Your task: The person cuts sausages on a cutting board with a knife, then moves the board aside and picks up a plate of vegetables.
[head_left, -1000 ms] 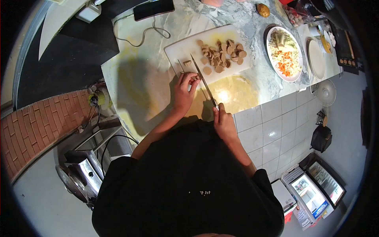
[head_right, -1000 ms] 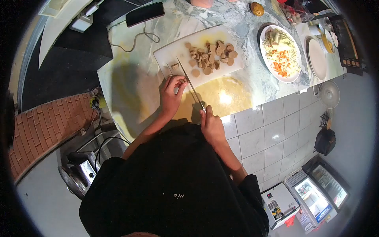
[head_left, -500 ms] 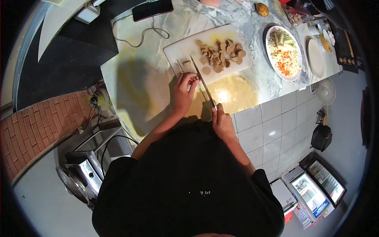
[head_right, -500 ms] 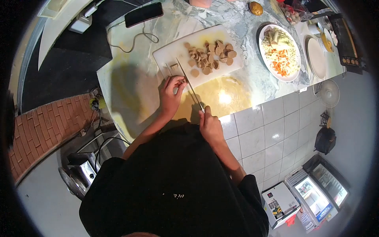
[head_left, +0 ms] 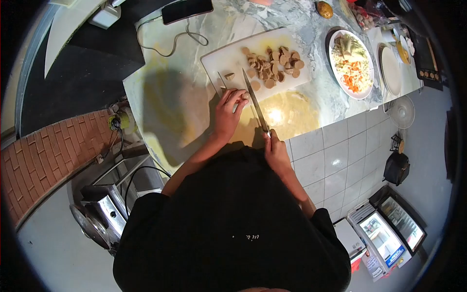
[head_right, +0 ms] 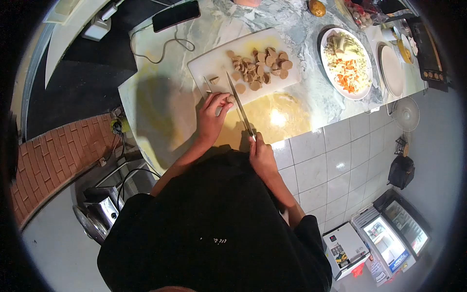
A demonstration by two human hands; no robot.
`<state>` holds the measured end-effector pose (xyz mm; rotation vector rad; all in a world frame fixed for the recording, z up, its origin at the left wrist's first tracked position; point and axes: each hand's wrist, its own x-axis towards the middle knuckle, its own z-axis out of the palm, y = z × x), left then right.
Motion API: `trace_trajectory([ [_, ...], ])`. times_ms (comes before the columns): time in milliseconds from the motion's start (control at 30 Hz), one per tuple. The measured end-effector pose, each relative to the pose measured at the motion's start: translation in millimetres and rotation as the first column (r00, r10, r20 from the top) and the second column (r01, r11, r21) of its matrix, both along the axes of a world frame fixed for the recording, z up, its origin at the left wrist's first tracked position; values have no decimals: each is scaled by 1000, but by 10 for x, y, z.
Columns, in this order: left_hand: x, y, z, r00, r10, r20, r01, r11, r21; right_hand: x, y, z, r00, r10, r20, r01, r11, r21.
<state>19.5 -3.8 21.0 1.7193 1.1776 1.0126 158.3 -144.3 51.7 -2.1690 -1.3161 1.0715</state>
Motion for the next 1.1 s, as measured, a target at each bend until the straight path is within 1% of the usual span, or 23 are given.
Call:
trace_trajectory([
  [67,-4,-3,-27,999,-8,-54,7,1000,-7,4,32,26,990,-30,-136,33,999,22],
  [100,-9,0,-43,998,-5,-55,5,1000,-5,0,51,54,990,-27,-137,31,999,24],
  [167,-11,6,-65,1000,4,-21,-5,999,-34,-27,80,121,976,-50,-212,48,999,-14],
  [200,-2,13,-71,1000,3,-20,-4,999,-33,-41,72,97,976,-50,-211,49,999,-12],
  [267,8,31,-78,1000,1,-2,-1,1000,-14,-74,72,60,992,-24,-126,39,992,117],
  [300,15,33,-80,1000,3,-2,-3,1000,-10,-65,83,94,992,-22,-126,37,992,121],
  [367,27,28,-75,1000,10,-24,-10,1000,6,-43,104,206,991,-53,-121,53,999,-2],
  [500,46,19,-69,1000,6,-10,-6,1000,27,22,114,229,991,-100,-92,100,995,-8],
  [600,37,23,-76,1000,14,-10,-14,999,42,30,84,59,995,-51,-85,50,999,-20],
  [633,37,21,-70,1000,15,-2,-15,999,42,6,62,15,997,-34,-74,35,999,16],
  [667,38,18,-65,1000,16,7,-16,999,40,-17,65,18,998,-18,-63,21,999,50],
  [800,37,46,-94,1000,24,20,-25,1000,18,-75,102,94,999,-27,-38,29,997,66],
  [900,45,60,-83,1000,9,14,-9,999,35,-67,122,106,999,-40,-29,42,997,60],
  [1100,87,71,-28,1000,-14,-25,14,1000,-21,-47,126,211,999,-48,15,47,998,32],
])
